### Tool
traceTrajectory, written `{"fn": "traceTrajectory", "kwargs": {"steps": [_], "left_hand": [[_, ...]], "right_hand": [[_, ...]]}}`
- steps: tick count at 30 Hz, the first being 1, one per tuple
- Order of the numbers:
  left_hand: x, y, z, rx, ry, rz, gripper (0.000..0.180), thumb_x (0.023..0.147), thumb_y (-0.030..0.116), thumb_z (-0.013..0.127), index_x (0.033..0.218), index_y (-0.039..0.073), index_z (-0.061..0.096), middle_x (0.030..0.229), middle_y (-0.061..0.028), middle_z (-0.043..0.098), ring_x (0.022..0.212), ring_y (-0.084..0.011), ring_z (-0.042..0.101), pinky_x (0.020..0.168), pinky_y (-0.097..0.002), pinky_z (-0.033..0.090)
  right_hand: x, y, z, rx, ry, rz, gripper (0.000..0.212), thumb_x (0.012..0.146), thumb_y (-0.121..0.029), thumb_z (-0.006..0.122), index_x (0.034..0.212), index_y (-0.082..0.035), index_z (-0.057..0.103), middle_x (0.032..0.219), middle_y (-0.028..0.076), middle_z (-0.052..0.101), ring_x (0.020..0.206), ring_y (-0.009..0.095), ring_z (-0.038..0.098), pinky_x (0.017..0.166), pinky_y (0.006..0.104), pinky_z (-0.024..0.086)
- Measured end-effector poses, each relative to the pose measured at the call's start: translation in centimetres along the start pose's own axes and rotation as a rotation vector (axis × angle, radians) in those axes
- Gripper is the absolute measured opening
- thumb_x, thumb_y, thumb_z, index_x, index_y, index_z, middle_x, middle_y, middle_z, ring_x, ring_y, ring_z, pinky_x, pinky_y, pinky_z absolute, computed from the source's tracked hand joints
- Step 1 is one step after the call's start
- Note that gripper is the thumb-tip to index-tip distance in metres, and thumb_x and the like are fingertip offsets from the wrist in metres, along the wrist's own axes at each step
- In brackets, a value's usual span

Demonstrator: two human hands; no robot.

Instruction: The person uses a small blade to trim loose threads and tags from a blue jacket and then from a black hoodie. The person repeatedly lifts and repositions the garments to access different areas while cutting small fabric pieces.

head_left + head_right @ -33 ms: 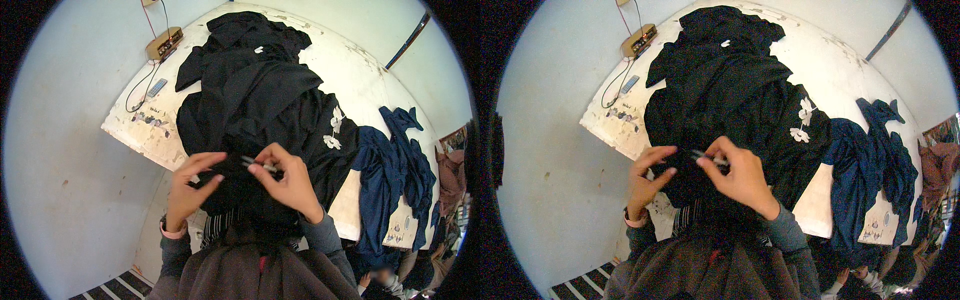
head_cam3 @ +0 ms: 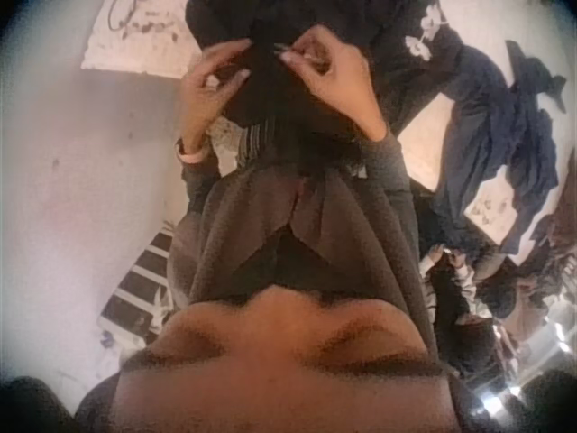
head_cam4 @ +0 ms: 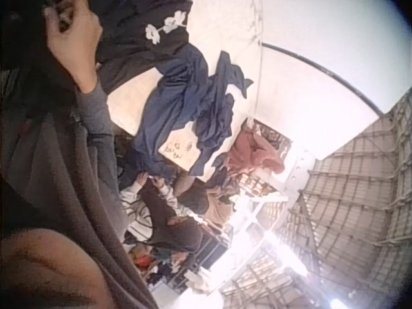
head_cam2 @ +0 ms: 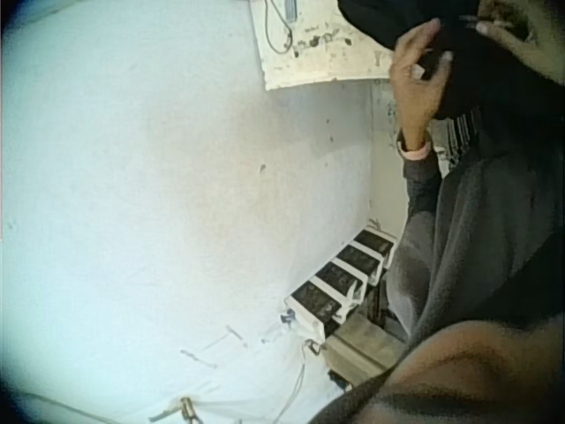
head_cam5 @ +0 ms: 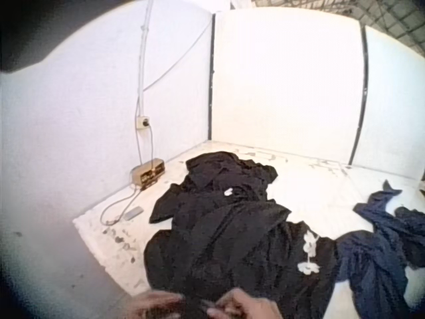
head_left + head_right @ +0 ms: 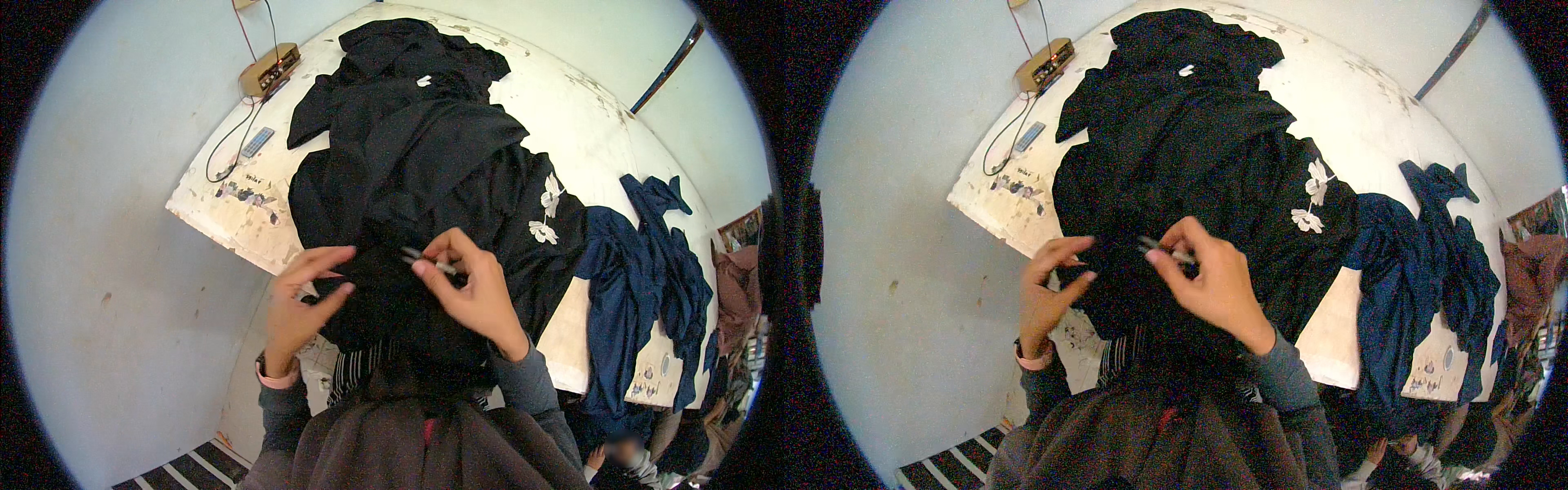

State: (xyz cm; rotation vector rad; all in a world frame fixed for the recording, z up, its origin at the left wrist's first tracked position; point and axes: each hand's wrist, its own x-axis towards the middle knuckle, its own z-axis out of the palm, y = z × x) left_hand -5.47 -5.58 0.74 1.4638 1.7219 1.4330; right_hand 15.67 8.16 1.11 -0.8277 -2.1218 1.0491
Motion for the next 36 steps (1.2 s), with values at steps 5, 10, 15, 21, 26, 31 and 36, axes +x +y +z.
{"fn": "traceTrajectory", "kwargs": {"steps": [5,10,15,21,26,31,36], "left_hand": [[-4.1,-10.0,-7.4,0.133,0.024,-0.234,0.040,0.085,0.003,0.074,0.125,0.005,0.070,0.123,-0.0109,0.070,0.098,-0.0163,0.068,0.084,-0.0297,0.051],[-6.3,-10.9,-7.7,0.745,0.580,-0.310,0.036,0.092,0.008,0.069,0.128,0.005,0.066,0.122,-0.0108,0.070,0.102,-0.0209,0.066,0.088,-0.0342,0.050],[-2.9,1.2,-1.6,0.659,0.501,0.140,0.038,0.088,0.012,0.073,0.125,0.006,0.066,0.124,-0.0089,0.067,0.101,-0.0297,0.065,0.088,-0.0389,0.051],[-0.3,2.1,5.1,0.791,-0.067,0.289,0.025,0.081,0.020,0.079,0.105,0.011,0.076,0.102,-0.0074,0.070,0.089,-0.0283,0.066,0.077,-0.0391,0.051],[0.1,-3.4,4.2,0.400,-0.027,0.060,0.010,0.085,0.012,0.075,0.092,0.005,0.076,0.081,-0.0090,0.070,0.073,-0.0215,0.066,0.066,-0.0345,0.050],[-1.0,-4.4,4.1,0.039,-0.008,-0.267,0.008,0.094,0.004,0.066,0.095,-0.003,0.070,0.081,-0.0106,0.072,0.069,-0.0163,0.070,0.064,-0.0276,0.053],[-1.0,-4.0,4.9,0.038,0.042,-0.240,0.007,0.100,0.004,0.057,0.100,-0.001,0.060,0.076,-0.0095,0.068,0.067,-0.0157,0.069,0.062,-0.0287,0.054]], "right_hand": [[1.0,6.0,0.9,0.347,-0.069,0.126,0.022,0.097,-0.025,0.070,0.100,-0.006,0.060,0.076,-0.001,0.061,0.071,0.008,0.056,0.068,0.0267,0.044],[1.9,6.3,1.4,0.446,-0.087,0.133,0.020,0.099,-0.022,0.068,0.104,-0.006,0.058,0.079,-0.003,0.061,0.074,0.005,0.055,0.070,0.0237,0.043],[1.7,6.3,1.2,0.416,-0.082,0.138,0.018,0.099,-0.020,0.068,0.103,-0.006,0.058,0.081,-0.003,0.061,0.074,0.005,0.055,0.070,0.0231,0.044],[1.8,6.3,1.7,0.444,-0.073,0.124,0.018,0.099,-0.019,0.068,0.102,-0.005,0.058,0.081,-0.002,0.062,0.075,0.006,0.057,0.071,0.0229,0.044],[1.5,7.0,1.6,0.388,-0.063,0.112,0.019,0.099,-0.022,0.068,0.102,-0.006,0.058,0.083,-0.001,0.065,0.078,0.007,0.060,0.073,0.0272,0.046],[1.5,6.8,2.2,0.355,-0.055,0.111,0.022,0.097,-0.025,0.069,0.101,-0.005,0.059,0.083,0.002,0.066,0.077,0.011,0.063,0.073,0.0293,0.048],[0.6,3.7,1.1,-0.045,-0.023,0.052,0.027,0.090,-0.027,0.075,0.100,-0.006,0.060,0.077,0.009,0.065,0.070,0.021,0.067,0.066,0.0334,0.051]]}}
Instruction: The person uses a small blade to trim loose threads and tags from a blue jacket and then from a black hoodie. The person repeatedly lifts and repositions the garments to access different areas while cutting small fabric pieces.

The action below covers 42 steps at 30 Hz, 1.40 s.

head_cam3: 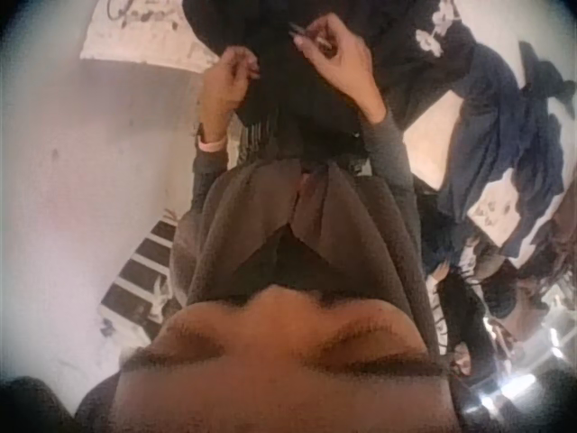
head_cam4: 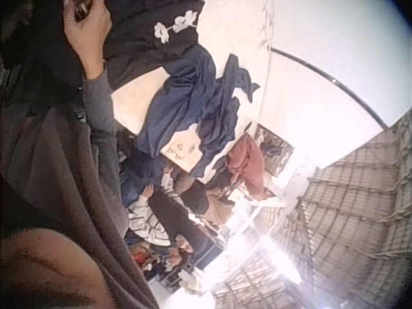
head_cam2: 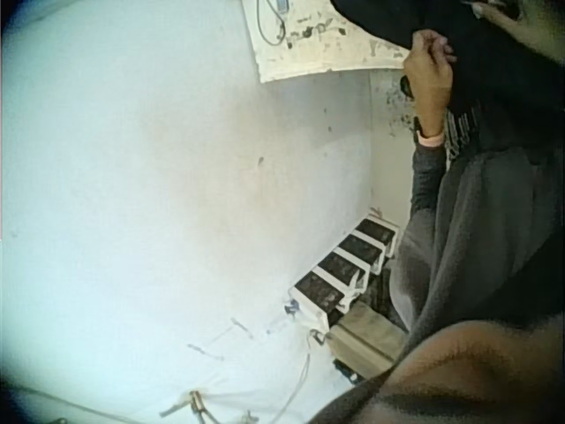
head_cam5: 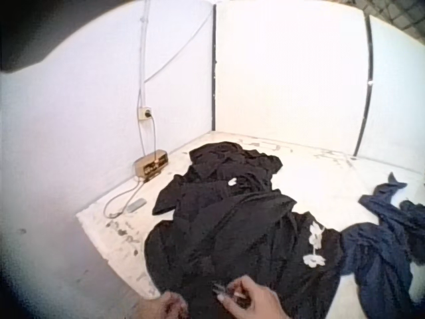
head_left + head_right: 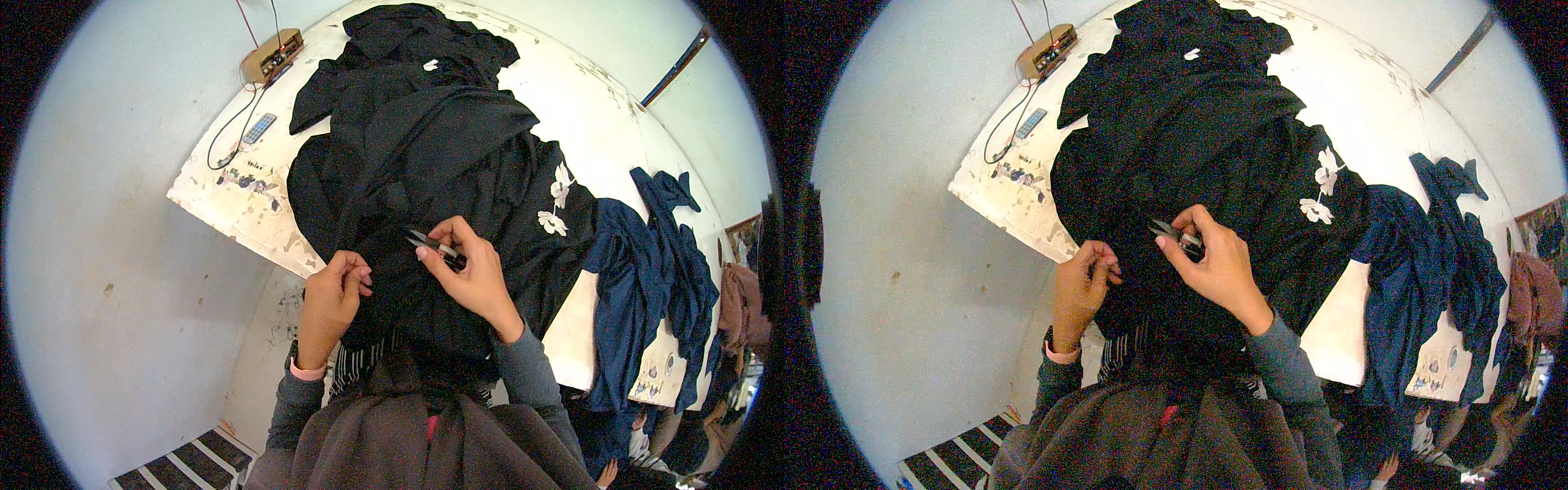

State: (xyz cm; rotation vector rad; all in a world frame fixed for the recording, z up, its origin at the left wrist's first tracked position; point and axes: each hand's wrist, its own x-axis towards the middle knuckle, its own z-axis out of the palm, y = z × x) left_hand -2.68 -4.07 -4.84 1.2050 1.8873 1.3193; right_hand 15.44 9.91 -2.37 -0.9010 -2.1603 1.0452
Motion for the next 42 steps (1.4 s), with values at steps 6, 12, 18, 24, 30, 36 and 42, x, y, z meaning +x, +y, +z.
{"fn": "traceTrajectory", "kwargs": {"steps": [6,12,18,24,30,36,42], "left_hand": [[0.3,0.2,-0.2,0.052,-0.024,0.012,0.006,0.102,0.004,0.052,0.103,0.000,0.056,0.074,-0.0105,0.067,0.062,-0.0182,0.070,0.057,-0.0304,0.054],[0.3,0.7,-0.2,0.106,-0.038,0.021,0.006,0.103,0.005,0.051,0.104,0.001,0.056,0.073,-0.0107,0.068,0.059,-0.0195,0.069,0.055,-0.0312,0.053],[0.0,0.3,-0.6,0.138,0.029,0.012,0.007,0.102,0.012,0.057,0.104,0.005,0.058,0.071,-0.0090,0.068,0.057,-0.0210,0.069,0.053,-0.0324,0.051],[-0.2,0.7,-1.0,0.203,0.012,0.045,0.007,0.102,0.007,0.054,0.106,0.004,0.058,0.074,-0.0101,0.070,0.058,-0.0193,0.069,0.053,-0.0331,0.052],[-0.3,0.5,-1.4,0.160,0.036,-0.001,0.006,0.101,0.010,0.056,0.104,0.005,0.059,0.072,-0.0098,0.068,0.058,-0.0222,0.068,0.053,-0.0338,0.051],[-0.6,-4.0,-8.1,0.199,0.390,-0.011,0.013,0.104,0.012,0.049,0.108,0.007,0.060,0.076,-0.0081,0.068,0.069,-0.0185,0.068,0.062,-0.0312,0.052],[-2.0,-6.1,-13.9,0.695,0.748,-0.068,0.017,0.100,0.013,0.060,0.115,0.006,0.062,0.100,-0.0112,0.073,0.081,-0.0242,0.069,0.073,-0.0332,0.053]], "right_hand": [[-2.5,-3.1,0.2,-0.244,-0.018,-0.051,0.024,0.088,-0.023,0.076,0.097,-0.006,0.062,0.082,0.013,0.071,0.069,0.030,0.072,0.060,0.0363,0.054],[-3.0,-3.4,2.2,-0.379,-0.035,-0.101,0.031,0.089,-0.022,0.074,0.108,-0.008,0.054,0.082,0.011,0.072,0.064,0.030,0.071,0.053,0.0389,0.052],[-2.6,-3.5,3.1,-0.438,-0.058,-0.136,0.030,0.089,-0.023,0.073,0.106,-0.008,0.053,0.076,0.011,0.070,0.061,0.030,0.070,0.052,0.0406,0.051],[-2.0,-5.0,3.1,-0.359,-0.111,-0.169,0.027,0.092,-0.024,0.069,0.105,-0.007,0.051,0.069,0.012,0.067,0.057,0.034,0.067,0.050,0.0432,0.052],[-2.1,-5.4,3.5,-0.430,-0.140,-0.165,0.026,0.092,-0.025,0.069,0.104,-0.008,0.052,0.069,0.012,0.067,0.058,0.034,0.068,0.050,0.0442,0.052],[-2.8,-4.6,2.0,-0.310,0.112,-0.105,0.033,0.089,-0.021,0.077,0.108,-0.005,0.055,0.079,0.013,0.067,0.065,0.027,0.068,0.060,0.0339,0.052],[-4.2,-2.8,-0.4,-0.123,0.219,0.036,0.046,0.080,-0.030,0.087,0.106,-0.006,0.058,0.073,0.009,0.064,0.061,0.021,0.065,0.056,0.0336,0.050]]}}
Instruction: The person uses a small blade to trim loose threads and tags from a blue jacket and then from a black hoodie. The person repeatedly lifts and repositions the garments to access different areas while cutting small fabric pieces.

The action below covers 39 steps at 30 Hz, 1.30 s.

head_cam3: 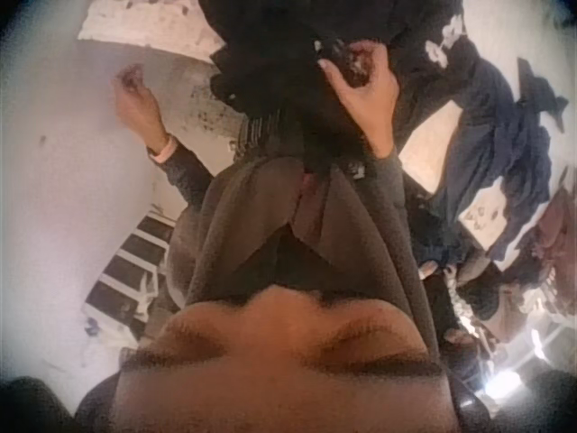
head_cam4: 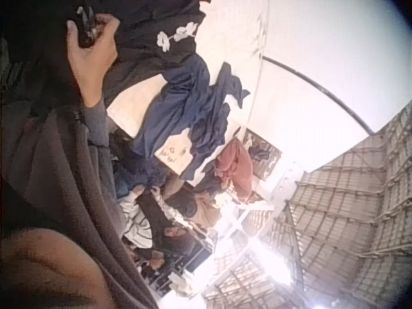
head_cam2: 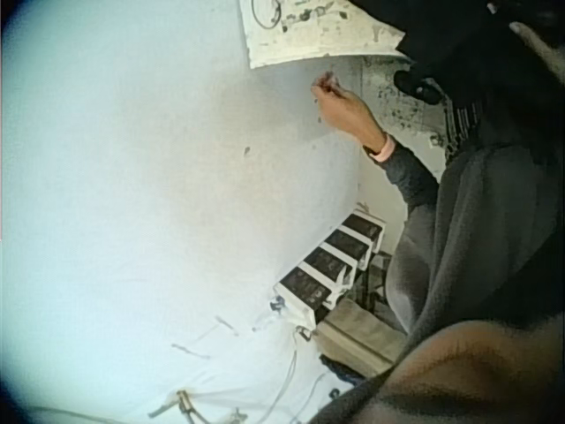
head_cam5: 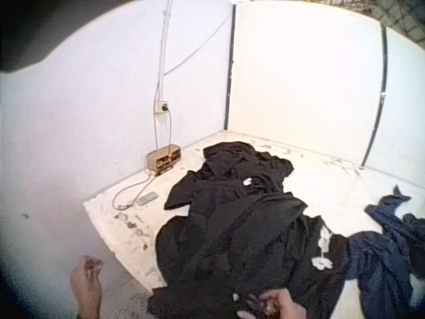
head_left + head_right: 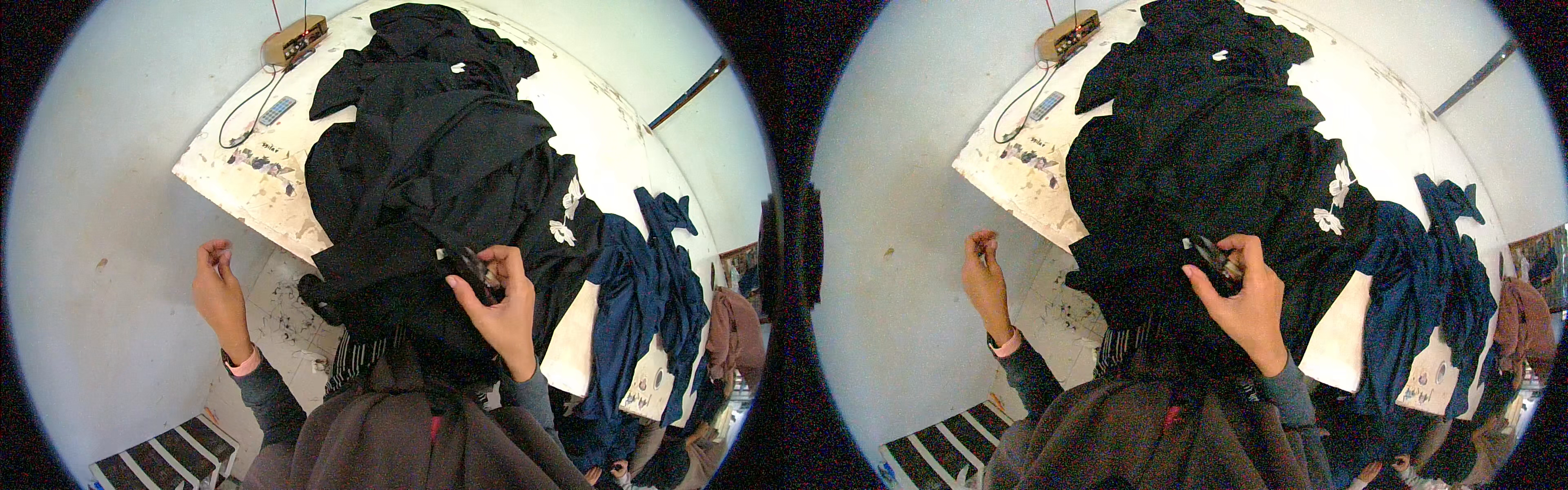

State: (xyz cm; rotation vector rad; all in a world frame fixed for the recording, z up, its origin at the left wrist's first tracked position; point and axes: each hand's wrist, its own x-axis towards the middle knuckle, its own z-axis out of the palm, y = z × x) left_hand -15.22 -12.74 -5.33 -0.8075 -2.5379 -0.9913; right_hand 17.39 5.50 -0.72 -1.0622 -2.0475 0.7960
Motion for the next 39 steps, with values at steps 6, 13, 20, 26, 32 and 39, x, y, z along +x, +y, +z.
{"fn": "traceTrajectory", "kwargs": {"steps": [6,13,20,26,32,39], "left_hand": [[-2.8,7.4,0.0,-0.320,-0.217,0.177,0.026,0.089,0.011,0.073,0.114,0.006,0.069,0.112,-0.0119,0.071,0.098,-0.0299,0.068,0.085,-0.0362,0.052],[-6.2,15.0,4.4,-0.582,-0.510,0.550,0.018,0.087,0.018,0.075,0.101,0.007,0.076,0.100,-0.0104,0.070,0.090,-0.0292,0.068,0.078,-0.0365,0.054],[-7.5,14.1,9.3,-0.405,-0.543,0.637,0.013,0.086,0.021,0.075,0.097,0.013,0.076,0.094,-0.0027,0.071,0.085,-0.0267,0.068,0.073,-0.0362,0.055],[-7.8,14.4,10.1,-0.449,-0.373,0.585,0.013,0.085,0.024,0.076,0.092,0.013,0.077,0.090,-0.0017,0.068,0.075,-0.0231,0.065,0.066,-0.0343,0.052],[-8.4,14.6,10.1,-0.410,-0.390,0.540,0.016,0.081,0.024,0.081,0.090,0.011,0.078,0.088,-0.0028,0.069,0.074,-0.0218,0.065,0.065,-0.0330,0.052],[-7.6,14.2,8.7,-0.778,-0.620,0.215,0.007,0.084,0.010,0.080,0.089,0.006,0.078,0.080,-0.0048,0.069,0.067,-0.0129,0.065,0.063,-0.0264,0.050]], "right_hand": [[-0.8,1.4,0.1,-0.255,0.017,-0.147,0.040,0.076,-0.022,0.086,0.098,-0.006,0.057,0.077,0.008,0.063,0.064,0.023,0.063,0.060,0.0311,0.049],[1.5,3.4,-0.7,-0.386,-0.020,-0.214,0.034,0.077,-0.007,0.071,0.107,-0.015,0.060,0.085,0.008,0.072,0.069,0.033,0.067,0.061,0.0429,0.050],[9.6,6.7,0.4,-0.295,-0.057,-0.137,0.022,0.088,-0.019,0.071,0.107,-0.014,0.061,0.088,0.012,0.074,0.082,0.037,0.072,0.066,0.0459,0.054],[11.0,10.8,4.2,-0.312,-0.121,-0.102,0.021,0.090,-0.022,0.071,0.107,-0.012,0.062,0.092,0.013,0.074,0.085,0.037,0.071,0.069,0.0447,0.054],[10.6,11.2,5.0,-0.190,-0.133,-0.068,0.021,0.089,-0.015,0.072,0.106,-0.010,0.061,0.096,0.013,0.074,0.088,0.037,0.072,0.071,0.0426,0.054],[9.9,10.7,3.5,-0.314,-0.068,-0.241,0.024,0.084,-0.015,0.072,0.106,-0.014,0.062,0.090,0.010,0.072,0.081,0.035,0.071,0.067,0.0438,0.055]]}}
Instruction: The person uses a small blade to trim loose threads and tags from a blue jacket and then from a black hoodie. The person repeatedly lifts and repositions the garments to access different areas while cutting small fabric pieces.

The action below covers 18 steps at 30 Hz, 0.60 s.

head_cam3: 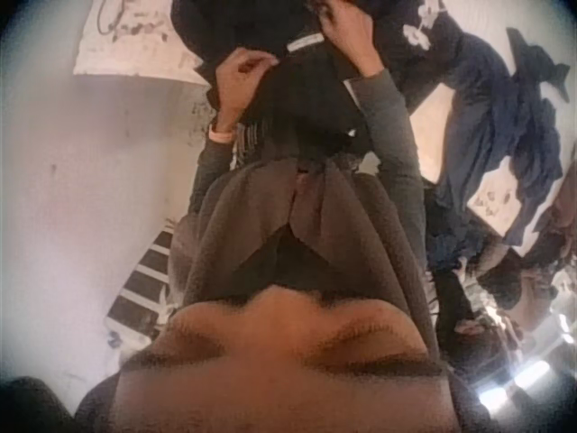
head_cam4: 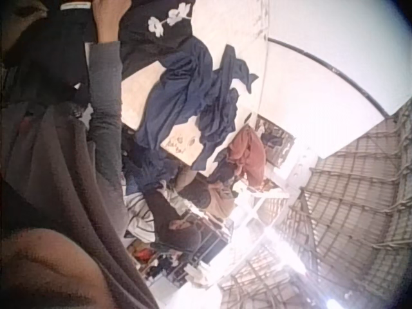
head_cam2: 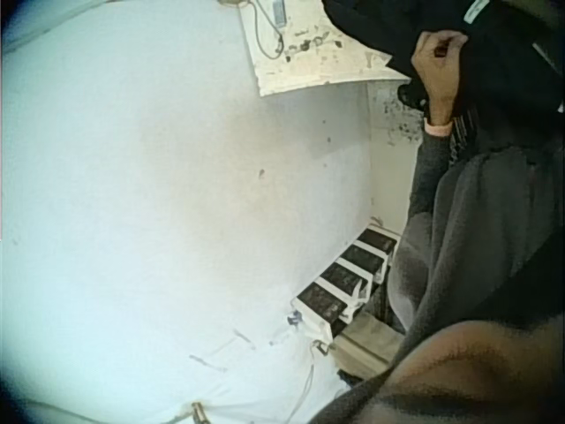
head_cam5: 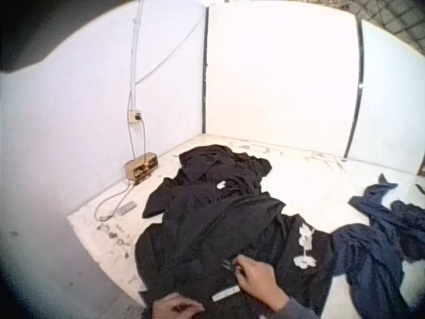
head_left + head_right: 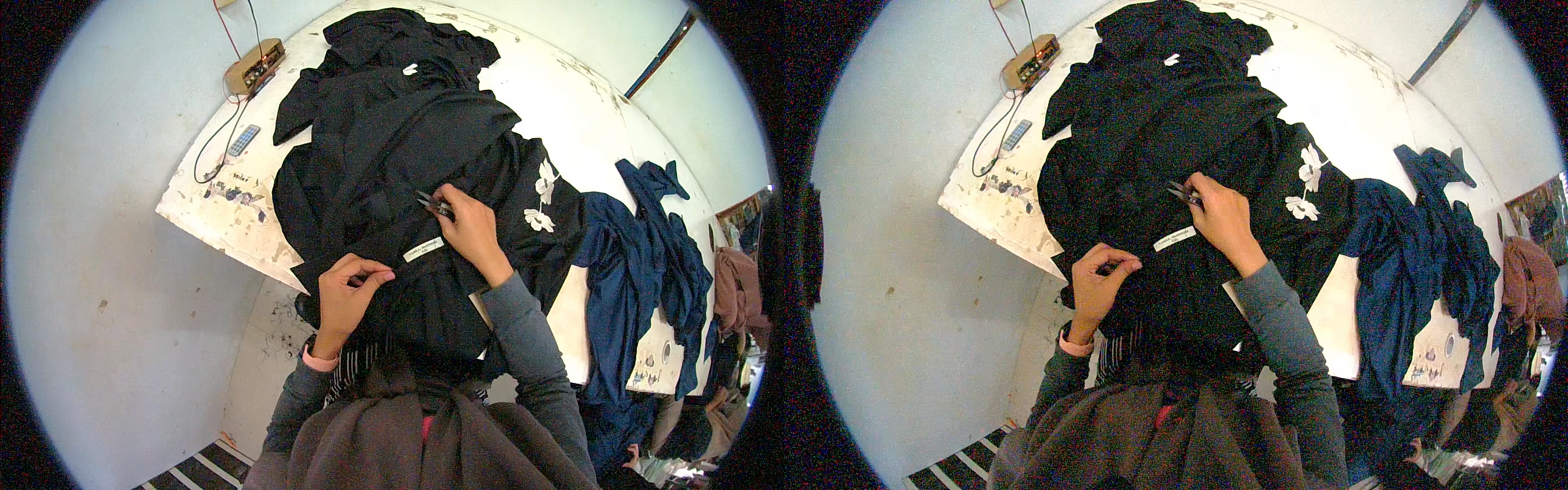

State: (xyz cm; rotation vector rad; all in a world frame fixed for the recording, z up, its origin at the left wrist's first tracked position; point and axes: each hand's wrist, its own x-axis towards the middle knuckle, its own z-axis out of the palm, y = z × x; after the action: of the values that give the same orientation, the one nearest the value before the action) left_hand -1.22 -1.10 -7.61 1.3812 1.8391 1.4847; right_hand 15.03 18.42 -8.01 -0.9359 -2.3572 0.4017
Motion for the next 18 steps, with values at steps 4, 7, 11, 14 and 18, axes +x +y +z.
{"fn": "traceTrajectory", "kwargs": {"steps": [4,7,11,14,18], "left_hand": [[-0.4,0.2,-0.4,-0.136,-0.020,-0.120,0.011,0.092,0.010,0.072,0.094,-0.001,0.070,0.095,-0.0101,0.075,0.082,-0.0133,0.068,0.077,-0.0271,0.053],[-0.7,-0.1,0.0,-0.273,-0.007,-0.165,0.012,0.100,0.010,0.062,0.103,-0.002,0.063,0.103,-0.0138,0.075,0.087,-0.0141,0.069,0.078,-0.0286,0.057],[-0.3,0.9,-0.2,-0.208,-0.014,-0.165,0.013,0.104,0.009,0.055,0.110,-0.002,0.058,0.107,-0.0164,0.075,0.090,-0.0157,0.071,0.073,-0.0299,0.060],[0.0,1.3,-0.1,-0.166,-0.007,-0.153,0.012,0.104,0.007,0.054,0.109,-0.002,0.059,0.106,-0.0164,0.075,0.090,-0.0156,0.071,0.072,-0.0297,0.060],[0.1,1.9,-0.3,-0.087,-0.034,-0.143,0.010,0.103,0.004,0.053,0.108,-0.003,0.059,0.104,-0.0168,0.075,0.089,-0.0152,0.071,0.072,-0.0295,0.060]], "right_hand": [[-0.5,-2.8,-3.7,-0.068,0.081,-0.028,0.025,0.083,-0.016,0.076,0.104,-0.011,0.064,0.088,0.009,0.069,0.078,0.030,0.070,0.066,0.0367,0.054],[-1.6,-5.6,-6.6,0.022,0.123,-0.012,0.026,0.083,-0.021,0.076,0.104,-0.010,0.066,0.087,0.007,0.069,0.075,0.028,0.069,0.064,0.0360,0.052],[-3.6,-8.0,-8.7,-0.011,0.034,-0.083,0.023,0.084,-0.024,0.076,0.102,-0.012,0.067,0.088,0.005,0.070,0.071,0.026,0.067,0.062,0.0391,0.046],[-5.0,-9.4,-8.2,-0.016,-0.103,-0.114,0.021,0.085,-0.022,0.074,0.101,-0.011,0.066,0.087,0.006,0.069,0.069,0.028,0.066,0.061,0.0387,0.046],[-5.5,-10.0,-6.5,-0.118,-0.158,-0.118,0.018,0.085,-0.019,0.074,0.099,-0.012,0.066,0.082,0.004,0.070,0.066,0.024,0.066,0.060,0.0358,0.044]]}}
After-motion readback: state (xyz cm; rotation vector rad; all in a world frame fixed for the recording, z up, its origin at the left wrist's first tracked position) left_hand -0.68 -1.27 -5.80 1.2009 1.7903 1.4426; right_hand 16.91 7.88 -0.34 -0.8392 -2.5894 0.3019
